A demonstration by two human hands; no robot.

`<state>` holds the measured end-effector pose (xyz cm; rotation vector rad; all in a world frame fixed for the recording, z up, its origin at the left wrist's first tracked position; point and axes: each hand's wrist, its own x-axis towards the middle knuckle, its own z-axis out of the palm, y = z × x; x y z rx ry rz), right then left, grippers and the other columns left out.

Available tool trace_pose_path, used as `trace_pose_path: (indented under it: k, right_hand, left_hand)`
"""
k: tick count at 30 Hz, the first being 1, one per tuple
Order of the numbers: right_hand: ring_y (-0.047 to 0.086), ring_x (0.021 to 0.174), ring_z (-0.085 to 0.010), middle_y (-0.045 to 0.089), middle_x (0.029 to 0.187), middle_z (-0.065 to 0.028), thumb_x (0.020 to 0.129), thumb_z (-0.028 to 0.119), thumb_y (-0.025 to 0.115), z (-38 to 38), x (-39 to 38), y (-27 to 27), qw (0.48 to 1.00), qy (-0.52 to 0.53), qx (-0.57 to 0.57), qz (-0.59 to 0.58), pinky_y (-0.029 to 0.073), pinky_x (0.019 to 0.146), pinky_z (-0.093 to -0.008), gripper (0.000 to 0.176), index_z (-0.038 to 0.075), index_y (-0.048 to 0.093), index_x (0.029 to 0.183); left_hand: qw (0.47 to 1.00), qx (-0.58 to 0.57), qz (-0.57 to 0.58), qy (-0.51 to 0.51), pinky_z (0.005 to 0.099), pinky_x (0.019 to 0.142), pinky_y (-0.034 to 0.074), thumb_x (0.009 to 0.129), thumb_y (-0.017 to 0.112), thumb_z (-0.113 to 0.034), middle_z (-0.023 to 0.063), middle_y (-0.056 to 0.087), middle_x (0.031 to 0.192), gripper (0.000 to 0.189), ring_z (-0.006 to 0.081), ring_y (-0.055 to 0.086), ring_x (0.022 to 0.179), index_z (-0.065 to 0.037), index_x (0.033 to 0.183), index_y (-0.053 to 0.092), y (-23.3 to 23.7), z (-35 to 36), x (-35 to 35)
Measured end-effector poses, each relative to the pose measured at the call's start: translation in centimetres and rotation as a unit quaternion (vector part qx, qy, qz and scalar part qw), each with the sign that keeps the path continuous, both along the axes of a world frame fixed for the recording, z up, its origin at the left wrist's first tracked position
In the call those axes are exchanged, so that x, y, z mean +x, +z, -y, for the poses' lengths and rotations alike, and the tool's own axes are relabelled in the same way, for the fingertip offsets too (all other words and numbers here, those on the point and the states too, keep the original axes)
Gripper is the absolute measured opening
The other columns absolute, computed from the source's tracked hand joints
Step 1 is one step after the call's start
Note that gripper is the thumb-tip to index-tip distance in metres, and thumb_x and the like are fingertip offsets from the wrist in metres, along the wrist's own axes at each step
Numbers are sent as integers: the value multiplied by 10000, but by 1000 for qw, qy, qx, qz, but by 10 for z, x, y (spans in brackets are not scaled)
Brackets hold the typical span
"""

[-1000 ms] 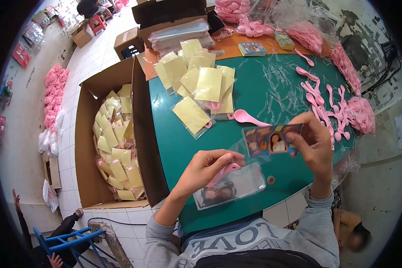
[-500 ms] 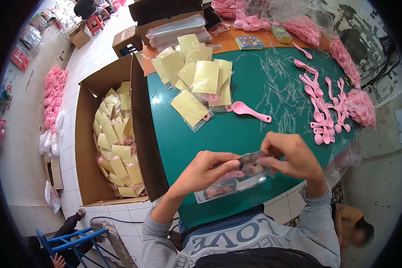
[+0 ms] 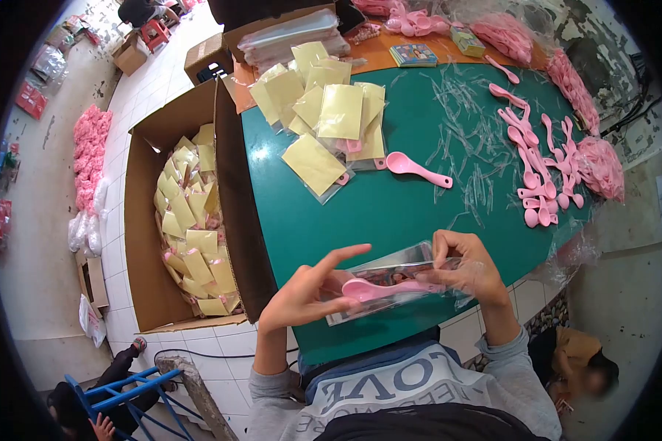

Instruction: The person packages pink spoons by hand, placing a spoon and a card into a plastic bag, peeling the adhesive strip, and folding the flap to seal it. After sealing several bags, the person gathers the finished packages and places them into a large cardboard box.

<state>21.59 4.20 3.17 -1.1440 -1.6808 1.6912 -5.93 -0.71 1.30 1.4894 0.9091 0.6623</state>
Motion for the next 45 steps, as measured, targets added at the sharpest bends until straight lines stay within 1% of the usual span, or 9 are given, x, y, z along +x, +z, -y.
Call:
trace_pose_path:
  k: [2,6,11,14,17,20,34,40,45]
  right_hand:
    - [524,647,-64,569,731,2,731,76,758,4,-3,1,997,12,-67,-39,416,572,-204,178,4,600,768]
    - [535,651,-65,599,746,-14,742,73,747,9,-6,12,986,-3,-159,-43,431,604,-199,160,-11,621,793]
    - [570,697,-88,620,774,-51,759,68,713,14,3,-4,998,3,-26,-63,464,614,-227,156,-37,641,849]
    - [592,696,-117,622,758,-76,777,104,697,15,-4,9,984,-62,168,8,476,626,-241,167,-34,646,856]
    - [618,806,-217,625,903,-110,773,174,703,23,-20,31,952,-26,288,104,493,729,-314,257,10,634,958]
    - [563,966,-292,571,1070,-109,731,163,720,32,-25,32,930,153,306,135,471,808,-363,382,43,589,1069]
    - [485,942,-266,484,912,-99,732,112,678,55,-44,2,896,159,345,231,393,783,-375,204,36,554,876]
    - [513,884,-251,496,859,-81,704,125,674,55,-46,0,843,176,461,213,398,787,-392,189,36,556,821]
    - [539,824,-217,511,821,-48,679,98,675,60,-46,2,842,207,478,139,401,773,-385,171,62,561,802]
  left_hand:
    - [996,-50,56,38,235,682,509,784,686,3,97,668,833,736,110,628,780,-16,1396,278,-2,9,-4]
    - [993,-62,86,44,237,663,513,799,670,5,100,664,837,748,110,633,754,-28,1411,241,0,16,-5]
    - [997,-65,24,24,269,680,541,820,663,-29,154,662,868,740,157,659,803,-40,1415,224,5,18,2]
    - [962,82,-98,241,282,630,547,900,579,-122,156,660,953,679,207,678,817,-67,1432,162,-5,29,25]
    - [957,-114,173,203,306,690,554,970,438,-164,179,638,1023,621,245,668,884,-63,1441,46,-9,47,39]
    - [954,-150,182,183,325,763,546,992,348,-156,195,628,1051,579,262,646,952,-60,1439,-8,-15,58,49]
    - [957,-177,161,164,326,879,496,982,378,-107,170,627,1088,525,206,633,953,-50,1434,117,-23,65,49]
    - [916,-264,229,196,317,838,517,991,369,-153,169,628,1040,519,220,645,918,-94,1443,120,-13,62,47]
    - [949,-215,99,209,245,704,512,981,389,-120,126,637,939,566,127,619,792,-108,1456,82,-8,54,60]
